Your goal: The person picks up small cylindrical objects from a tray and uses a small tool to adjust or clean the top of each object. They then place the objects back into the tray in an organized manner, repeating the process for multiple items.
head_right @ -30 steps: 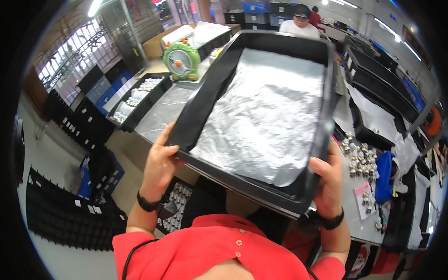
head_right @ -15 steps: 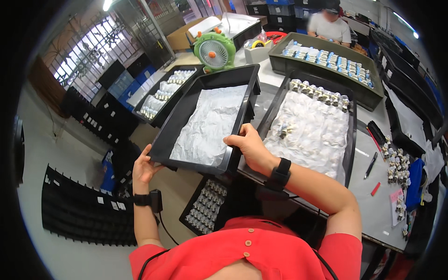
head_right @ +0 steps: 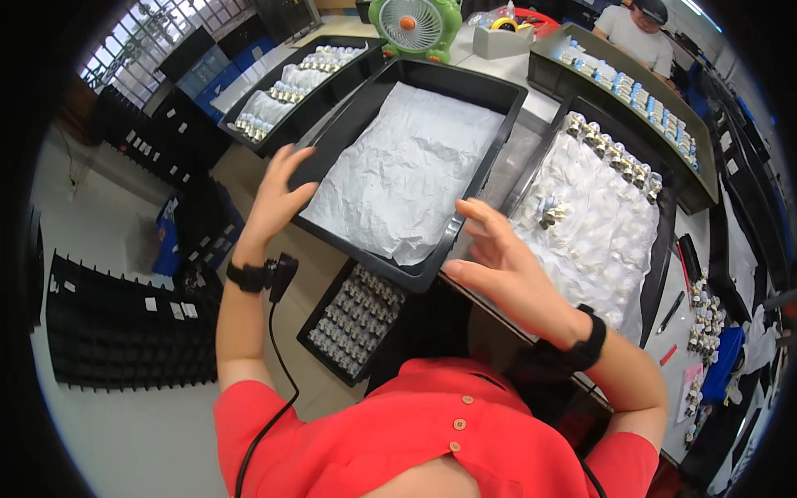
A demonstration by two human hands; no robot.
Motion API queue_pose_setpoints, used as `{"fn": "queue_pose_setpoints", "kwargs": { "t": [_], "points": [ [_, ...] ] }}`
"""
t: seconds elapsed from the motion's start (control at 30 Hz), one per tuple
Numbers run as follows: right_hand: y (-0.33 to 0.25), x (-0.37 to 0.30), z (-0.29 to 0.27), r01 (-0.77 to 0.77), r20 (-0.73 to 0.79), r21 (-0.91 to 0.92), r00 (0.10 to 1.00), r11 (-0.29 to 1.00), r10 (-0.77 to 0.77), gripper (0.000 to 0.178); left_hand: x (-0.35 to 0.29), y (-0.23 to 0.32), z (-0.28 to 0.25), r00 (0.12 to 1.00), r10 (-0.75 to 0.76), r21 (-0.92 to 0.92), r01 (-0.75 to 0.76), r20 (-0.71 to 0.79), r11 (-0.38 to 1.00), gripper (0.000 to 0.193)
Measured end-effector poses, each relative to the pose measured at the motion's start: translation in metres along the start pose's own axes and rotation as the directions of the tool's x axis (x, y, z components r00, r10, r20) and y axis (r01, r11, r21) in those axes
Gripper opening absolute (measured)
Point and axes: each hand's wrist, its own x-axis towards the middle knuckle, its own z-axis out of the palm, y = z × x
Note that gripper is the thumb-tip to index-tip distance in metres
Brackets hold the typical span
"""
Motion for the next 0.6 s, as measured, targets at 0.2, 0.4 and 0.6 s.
{"fn": "queue_pose_setpoints", "kwargs": {
  "t": [0.2, 0.4, 0.6],
  "points": [
    [0.006, -0.005, -0.04, -0.01, 0.088, -0.072, 0.996, 0.997, 0.016, 0.043, 0.041, 0.06, 0.063, 0.678, 0.205, 0.079, -0.362, 0.706, 0.929, 0.08],
    [0.006, -0.01, -0.073, -0.068, 0.066, -0.058, 0.995, 0.996, 0.072, 0.036, 0.071, 0.062, 0.118, 0.471, -0.047, 0.294, -0.468, 0.881, 0.833, 0.112],
    [0.022, -0.007, -0.089, -0.122, 0.132, -0.018, 0.984, 0.992, 0.123, 0.031, 0.08, 0.061, 0.125, 0.491, -0.092, 0.311, -0.387, 0.866, 0.868, 0.119]
  ]
}}
